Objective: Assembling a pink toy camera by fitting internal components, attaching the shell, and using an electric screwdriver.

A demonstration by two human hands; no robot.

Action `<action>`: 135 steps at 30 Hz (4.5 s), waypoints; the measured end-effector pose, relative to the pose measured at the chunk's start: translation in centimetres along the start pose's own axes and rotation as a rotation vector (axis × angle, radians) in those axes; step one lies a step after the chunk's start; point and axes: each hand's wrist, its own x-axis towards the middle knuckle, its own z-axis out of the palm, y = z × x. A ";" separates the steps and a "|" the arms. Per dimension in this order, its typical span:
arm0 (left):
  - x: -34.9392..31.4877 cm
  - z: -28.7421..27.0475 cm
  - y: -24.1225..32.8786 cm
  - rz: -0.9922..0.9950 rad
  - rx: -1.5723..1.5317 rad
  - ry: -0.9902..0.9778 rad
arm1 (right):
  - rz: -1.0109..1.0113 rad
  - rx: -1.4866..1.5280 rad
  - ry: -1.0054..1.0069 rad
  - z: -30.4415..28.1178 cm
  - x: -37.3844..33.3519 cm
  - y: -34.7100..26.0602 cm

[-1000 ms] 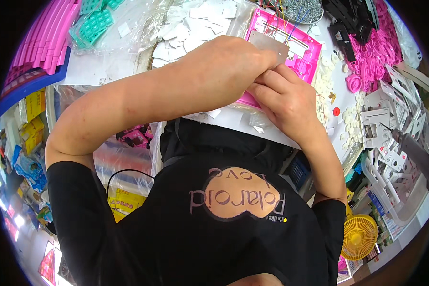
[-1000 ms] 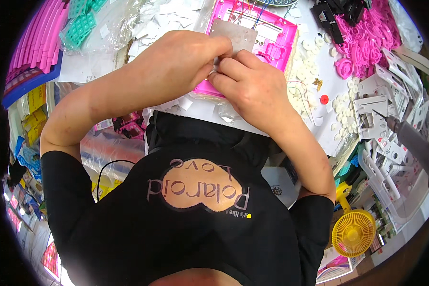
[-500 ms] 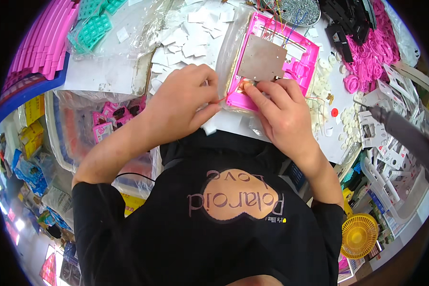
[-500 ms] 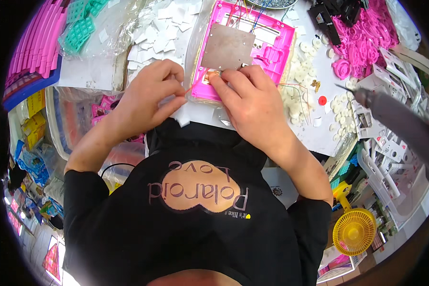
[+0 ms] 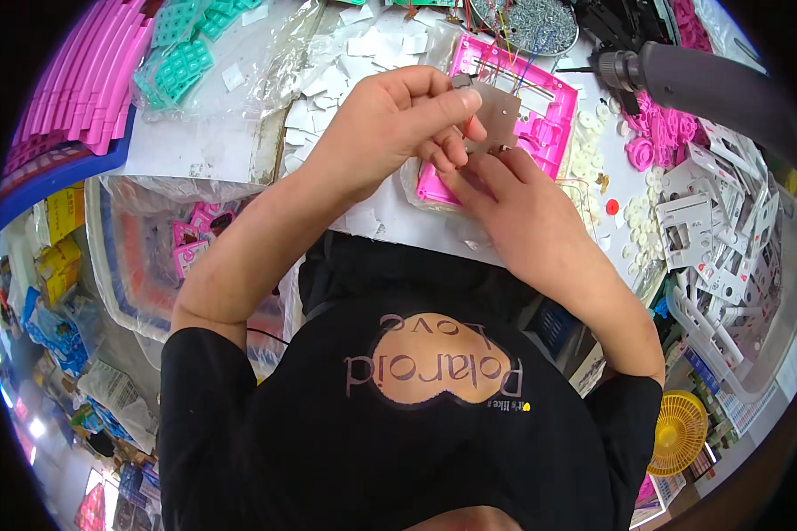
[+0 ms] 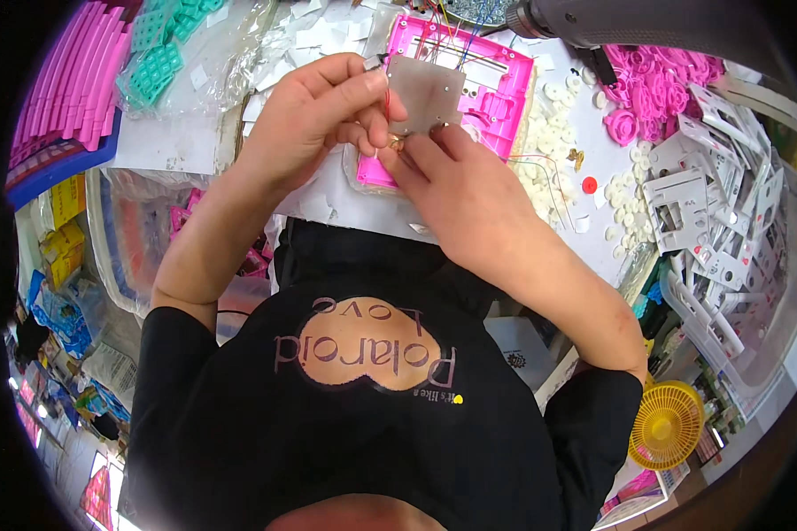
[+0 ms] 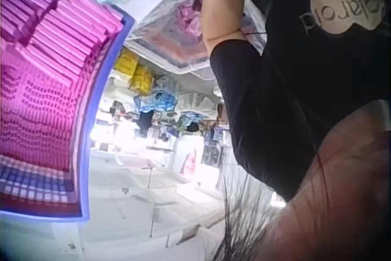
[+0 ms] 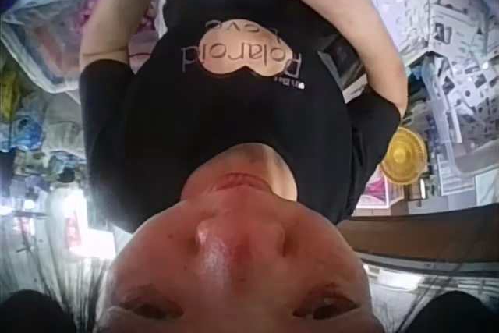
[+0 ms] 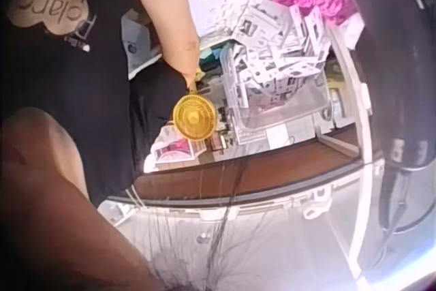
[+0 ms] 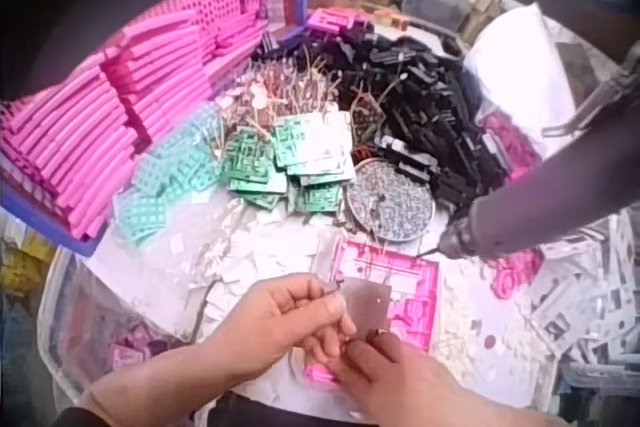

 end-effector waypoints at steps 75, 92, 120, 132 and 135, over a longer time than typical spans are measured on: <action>-2.9 4.0 -4.0 0.754 1.535 -0.346 | 0.196 0.576 0.603 7.1 -7.7 3.7; -1.5 5.2 -4.5 0.842 1.706 -0.460 | 0.551 0.789 0.205 2.8 -7.2 2.9; 0.6 1.3 -3.4 0.851 1.410 0.056 | 0.667 0.441 0.891 2.5 4.9 5.9; 6.4 1.6 1.5 0.711 1.175 0.251 | 0.270 -0.010 0.556 2.0 0.7 2.1; 9.2 0.6 1.5 0.820 1.338 0.286 | 0.234 -0.061 0.505 1.6 0.3 2.0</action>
